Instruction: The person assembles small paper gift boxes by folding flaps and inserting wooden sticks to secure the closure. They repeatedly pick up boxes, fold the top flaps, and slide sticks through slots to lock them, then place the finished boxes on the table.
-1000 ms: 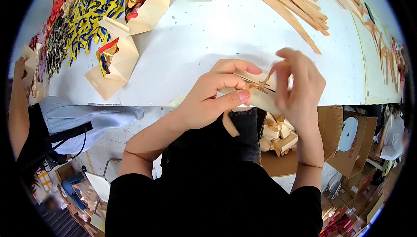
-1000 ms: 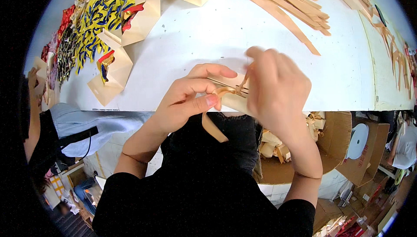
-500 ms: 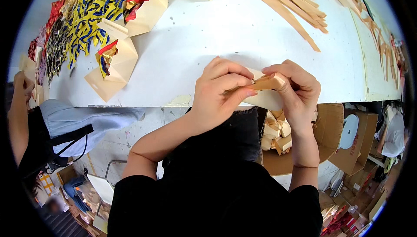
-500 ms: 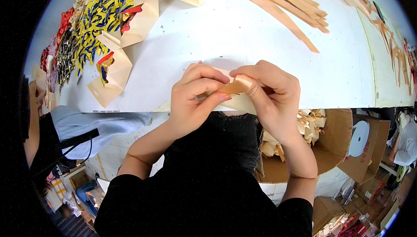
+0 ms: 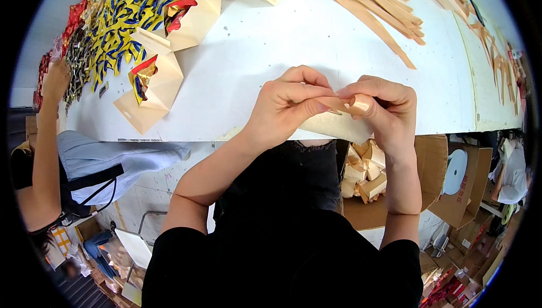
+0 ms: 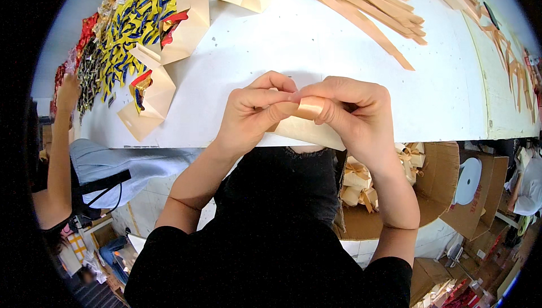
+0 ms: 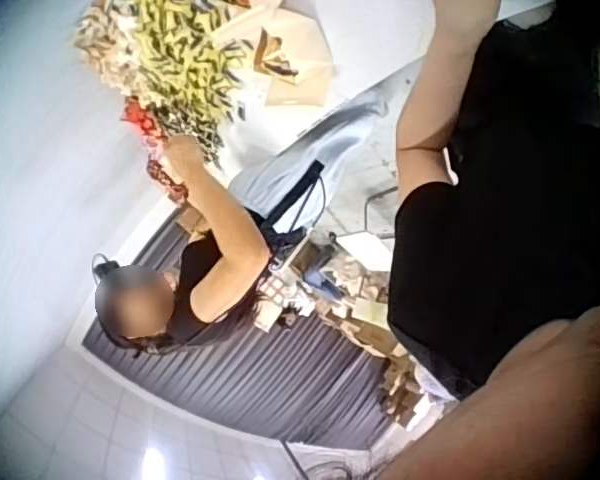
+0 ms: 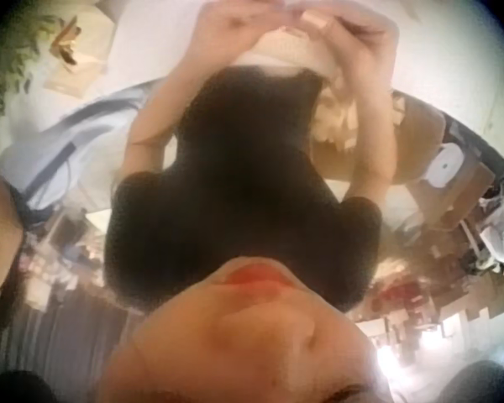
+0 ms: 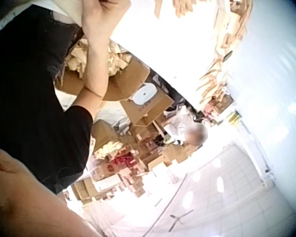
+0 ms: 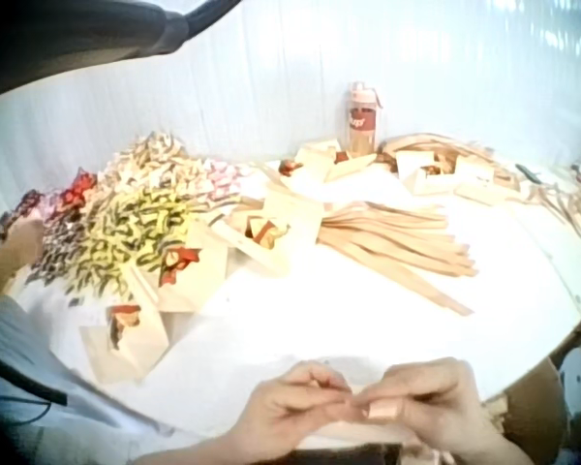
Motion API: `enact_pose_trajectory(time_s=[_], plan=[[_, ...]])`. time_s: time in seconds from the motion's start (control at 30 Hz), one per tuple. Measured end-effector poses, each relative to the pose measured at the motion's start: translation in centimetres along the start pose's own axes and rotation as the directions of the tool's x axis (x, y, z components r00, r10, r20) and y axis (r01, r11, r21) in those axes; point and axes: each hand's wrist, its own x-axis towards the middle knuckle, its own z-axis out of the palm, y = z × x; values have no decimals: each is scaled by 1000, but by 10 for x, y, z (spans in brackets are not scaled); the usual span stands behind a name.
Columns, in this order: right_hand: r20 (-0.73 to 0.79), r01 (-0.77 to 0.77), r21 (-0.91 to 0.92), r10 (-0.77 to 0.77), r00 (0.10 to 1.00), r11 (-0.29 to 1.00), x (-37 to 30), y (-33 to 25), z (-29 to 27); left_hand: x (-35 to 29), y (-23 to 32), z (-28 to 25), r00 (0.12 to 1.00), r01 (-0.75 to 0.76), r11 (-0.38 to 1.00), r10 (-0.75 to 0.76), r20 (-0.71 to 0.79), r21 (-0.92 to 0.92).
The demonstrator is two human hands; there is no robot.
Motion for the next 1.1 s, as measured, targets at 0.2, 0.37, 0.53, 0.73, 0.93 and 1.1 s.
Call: enact_pose_trajectory(time_s=[0.2,0.37,0.53,0.73,0.93,1.1], plan=[[-149,-130,59,137,979,990,3,1,1,-6,-16,-19,998,-67,900,67,-15,-431],[-288,-18,-447,-125,949,894,-1,8,13,-10,16,-21,940,-342,725,266,215,598],[-198,80,-610,-249,948,788,-5,5,15,-17,53,-7,991,-136,831,118,68,539],[-168,108,-636,-273,947,764,-5,2,14,-14,41,17,964,-219,770,264,13,599],[-181,38,-371,-112,977,928,-7,-2,14,-8,9,18,966,-151,748,250,-64,646],[-124,18,-379,-70,990,925,-6,-1,9,-3,-1,20,957,-152,762,274,-100,629]])
